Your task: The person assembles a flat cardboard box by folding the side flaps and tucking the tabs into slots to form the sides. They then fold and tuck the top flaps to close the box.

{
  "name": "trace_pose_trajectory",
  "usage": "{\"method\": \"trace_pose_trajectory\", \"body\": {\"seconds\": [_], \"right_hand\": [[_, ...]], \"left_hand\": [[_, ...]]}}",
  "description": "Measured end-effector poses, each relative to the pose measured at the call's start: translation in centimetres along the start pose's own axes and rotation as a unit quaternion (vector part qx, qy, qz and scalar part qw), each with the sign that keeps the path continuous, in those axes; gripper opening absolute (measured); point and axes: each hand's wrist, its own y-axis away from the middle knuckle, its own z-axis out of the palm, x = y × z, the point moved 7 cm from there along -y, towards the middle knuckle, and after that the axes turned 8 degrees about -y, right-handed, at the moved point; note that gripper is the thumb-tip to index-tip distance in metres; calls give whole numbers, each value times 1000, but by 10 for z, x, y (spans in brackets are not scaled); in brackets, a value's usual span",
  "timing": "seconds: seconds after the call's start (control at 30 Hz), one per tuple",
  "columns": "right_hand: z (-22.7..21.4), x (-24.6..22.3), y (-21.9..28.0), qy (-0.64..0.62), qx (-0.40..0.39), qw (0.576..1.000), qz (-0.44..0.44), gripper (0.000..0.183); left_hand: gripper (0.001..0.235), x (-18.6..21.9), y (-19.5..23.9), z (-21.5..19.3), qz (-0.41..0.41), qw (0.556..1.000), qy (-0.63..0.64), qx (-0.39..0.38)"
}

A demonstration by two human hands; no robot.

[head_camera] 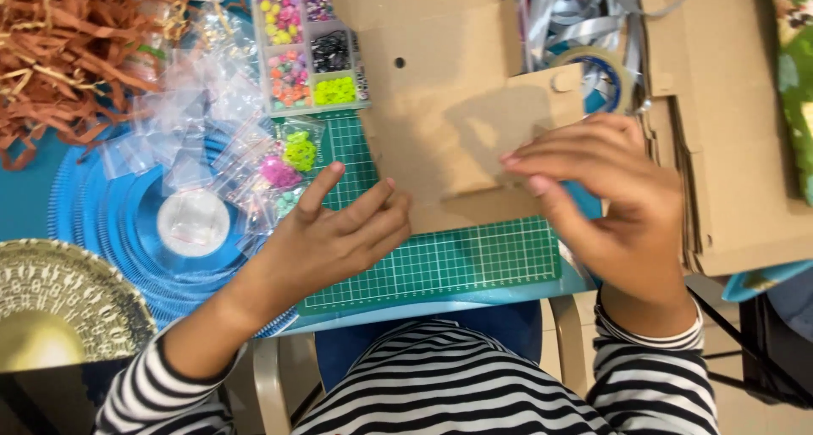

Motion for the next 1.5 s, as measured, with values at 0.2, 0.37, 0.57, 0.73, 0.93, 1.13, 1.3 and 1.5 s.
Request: {"method": "trace_pose_trajectory", "body": {"seconds": [0.2, 0.37, 0.57, 0.73, 0.93, 1.13, 1.3, 1.5], "right_hand": [[-38, 34, 32, 16, 120, 991, 57, 11], [-15, 98, 59, 91, 23, 981, 169, 37], [10, 117, 79, -149, 59, 958, 236, 56], [28, 101, 80, -258, 60, 930, 255, 63], [40, 85, 90, -325, 103, 912, 228, 74], [57, 90, 96, -400, 141, 876, 229, 71], [63, 102, 98, -461, 151, 837, 252, 67], [61, 95, 96, -436, 159, 851, 245, 64]], "left_hand": [[17, -7, -14, -11, 59, 997, -37, 20], [21, -12, -22, -11, 85, 996, -2, -14], [27, -9, -47, -40, -38, 995, -22, -94], [14, 5, -88, -48, -103, 971, 218, -5], [39, 14, -116, 6, -184, 799, 530, -217], [44, 19, -112, 26, -261, 603, 702, -274], [48, 28, -103, 41, -291, 530, 765, -223], [45, 34, -106, 46, -303, 494, 788, -209]]}}
